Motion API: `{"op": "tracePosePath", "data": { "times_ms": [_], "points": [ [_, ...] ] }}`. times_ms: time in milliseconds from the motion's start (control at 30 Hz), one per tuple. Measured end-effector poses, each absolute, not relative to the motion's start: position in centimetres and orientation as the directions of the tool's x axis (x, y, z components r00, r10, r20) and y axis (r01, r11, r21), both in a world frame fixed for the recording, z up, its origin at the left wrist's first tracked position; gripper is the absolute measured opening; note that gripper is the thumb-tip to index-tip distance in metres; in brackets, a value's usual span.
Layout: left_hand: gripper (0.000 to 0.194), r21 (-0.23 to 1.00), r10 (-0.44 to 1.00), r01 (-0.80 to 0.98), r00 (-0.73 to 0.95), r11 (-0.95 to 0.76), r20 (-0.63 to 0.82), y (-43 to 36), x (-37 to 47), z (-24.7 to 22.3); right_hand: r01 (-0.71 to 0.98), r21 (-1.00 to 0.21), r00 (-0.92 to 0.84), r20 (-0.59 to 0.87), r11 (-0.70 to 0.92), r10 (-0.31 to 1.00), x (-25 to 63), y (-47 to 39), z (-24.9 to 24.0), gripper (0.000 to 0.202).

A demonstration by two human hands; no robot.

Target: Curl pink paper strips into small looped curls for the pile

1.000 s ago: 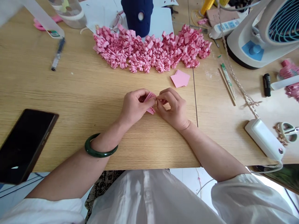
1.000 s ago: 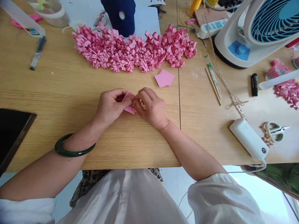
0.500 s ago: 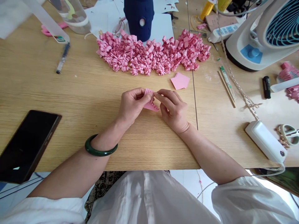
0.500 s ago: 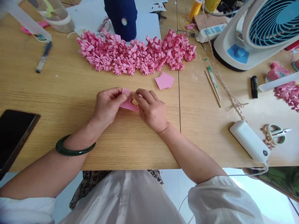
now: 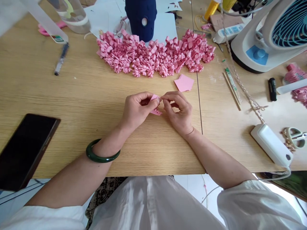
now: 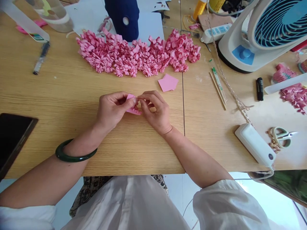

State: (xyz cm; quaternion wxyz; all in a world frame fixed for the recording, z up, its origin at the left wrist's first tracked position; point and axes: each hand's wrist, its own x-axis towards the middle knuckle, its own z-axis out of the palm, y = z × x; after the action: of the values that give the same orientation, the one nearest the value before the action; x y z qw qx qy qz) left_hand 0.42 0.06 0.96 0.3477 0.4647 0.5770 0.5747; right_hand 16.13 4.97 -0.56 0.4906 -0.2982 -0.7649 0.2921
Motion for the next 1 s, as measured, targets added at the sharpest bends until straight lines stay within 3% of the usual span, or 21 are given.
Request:
{"op": "tracePosePath", "data": {
  "times_ms": [200,367,467,700,1000],
  "points": [
    [0.023,0.964,0.941,0.232,-0.278,-0.127,0.191,-0.24,0.53,0.97,0.206,-0.688,-0.351,0.612,0.696,0.709,16.20,5.09,-0.55,0.010],
    [0.022,0.918,0.931,0.366,-0.260,-0.152,0.257,-0.20,0.25,0.96,0.342,-0.524,-0.408,0.665,0.780,0.625,16.41,5.49,-0.56,0.012],
    [0.021,0.929,0.938,0.341,-0.254,-0.142,0.236,-0.14,0.13,0.83,0.393,-0.460,-0.417,0.683,0.796,0.600,16.45,5.55,-0.52,0.013],
    [0.037,0.976,0.955,0.196,-0.258,-0.099,0.148,0.09,0.05,0.47,0.390,-0.500,-0.429,0.644,0.773,0.633,16.40,5.32,-0.35,0.012],
    [0.019,0.971,0.962,0.233,-0.249,-0.057,0.116,0.20,0.30,0.43,0.420,-0.555,-0.402,0.595,0.718,0.696,16.30,5.58,-0.65,0.013]
  ]
}}
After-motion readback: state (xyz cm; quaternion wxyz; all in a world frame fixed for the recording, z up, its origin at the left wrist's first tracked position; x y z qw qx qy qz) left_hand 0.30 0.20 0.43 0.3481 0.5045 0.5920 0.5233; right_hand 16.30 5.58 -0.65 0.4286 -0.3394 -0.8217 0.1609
